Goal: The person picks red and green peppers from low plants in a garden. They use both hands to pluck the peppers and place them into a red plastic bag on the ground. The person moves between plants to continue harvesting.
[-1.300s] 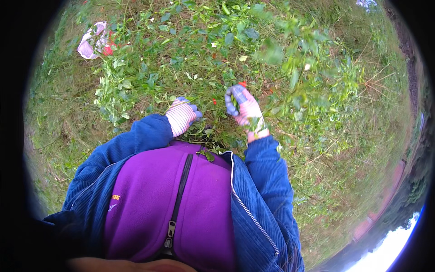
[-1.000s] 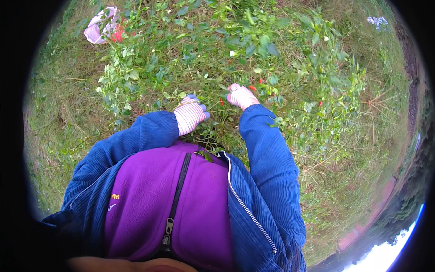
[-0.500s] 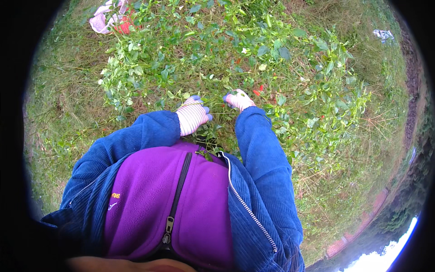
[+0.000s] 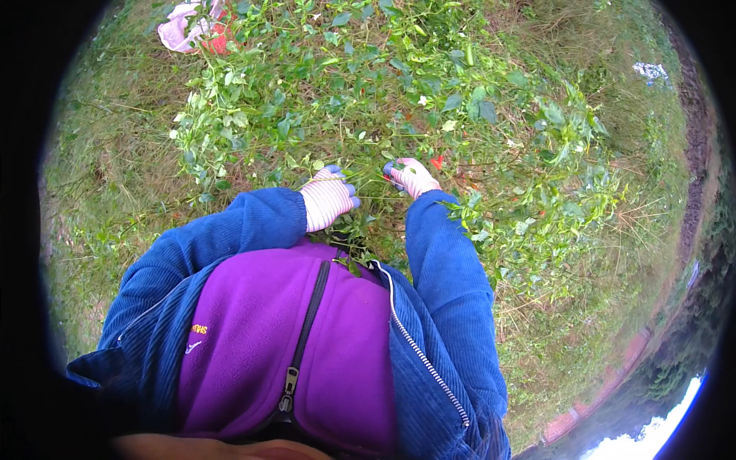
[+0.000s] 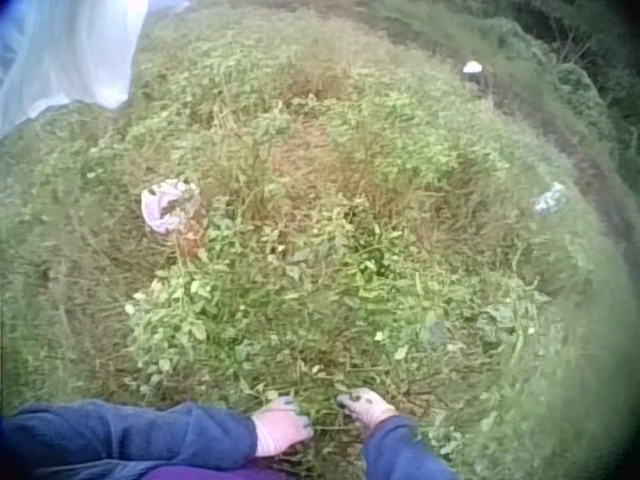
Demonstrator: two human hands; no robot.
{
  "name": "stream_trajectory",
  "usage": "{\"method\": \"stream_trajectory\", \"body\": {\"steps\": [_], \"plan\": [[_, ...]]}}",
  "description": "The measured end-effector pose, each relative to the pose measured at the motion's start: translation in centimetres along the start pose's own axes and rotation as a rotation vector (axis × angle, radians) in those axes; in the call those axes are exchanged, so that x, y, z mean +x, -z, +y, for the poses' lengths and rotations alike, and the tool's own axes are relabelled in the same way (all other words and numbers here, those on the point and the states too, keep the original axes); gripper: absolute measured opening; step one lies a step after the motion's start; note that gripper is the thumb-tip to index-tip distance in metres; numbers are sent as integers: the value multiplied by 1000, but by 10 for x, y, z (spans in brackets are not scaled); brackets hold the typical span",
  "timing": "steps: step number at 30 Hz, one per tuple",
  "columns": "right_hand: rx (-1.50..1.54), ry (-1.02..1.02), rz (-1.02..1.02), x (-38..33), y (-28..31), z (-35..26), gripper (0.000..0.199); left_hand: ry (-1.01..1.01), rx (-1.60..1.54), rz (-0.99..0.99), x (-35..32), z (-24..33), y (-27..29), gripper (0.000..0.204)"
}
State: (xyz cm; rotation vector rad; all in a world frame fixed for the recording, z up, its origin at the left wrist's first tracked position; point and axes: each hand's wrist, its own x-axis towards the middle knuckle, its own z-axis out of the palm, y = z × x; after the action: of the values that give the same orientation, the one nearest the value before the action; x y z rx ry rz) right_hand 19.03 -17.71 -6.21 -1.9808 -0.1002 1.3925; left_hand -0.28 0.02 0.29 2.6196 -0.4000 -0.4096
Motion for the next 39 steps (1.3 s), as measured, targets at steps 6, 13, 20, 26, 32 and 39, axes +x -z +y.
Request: {"method": "stream_trajectory", "body": {"steps": [6, 13, 20, 26, 32, 39], "plan": [[-453, 36, -94, 17, 9, 3, 33, 21, -25, 11, -4, 2, 0, 21], [-371, 70, -160, 31, 12, 17, 18, 28, -46, 19, -7, -1, -2, 21], [-161, -77, -203, 36, 19, 16, 21, 24, -25, 13, -7, -2, -4, 23], [-396, 77, 87, 2, 11, 27, 19, 15, -28, 4, -4, -3, -5, 29], [584, -175, 228, -59, -5, 9, 13, -1, -20, -15, -4, -4, -7, 30], [1007, 362, -226, -112, -4, -63, 16, -26, 24, -7, -1, -2, 0, 24]]}}
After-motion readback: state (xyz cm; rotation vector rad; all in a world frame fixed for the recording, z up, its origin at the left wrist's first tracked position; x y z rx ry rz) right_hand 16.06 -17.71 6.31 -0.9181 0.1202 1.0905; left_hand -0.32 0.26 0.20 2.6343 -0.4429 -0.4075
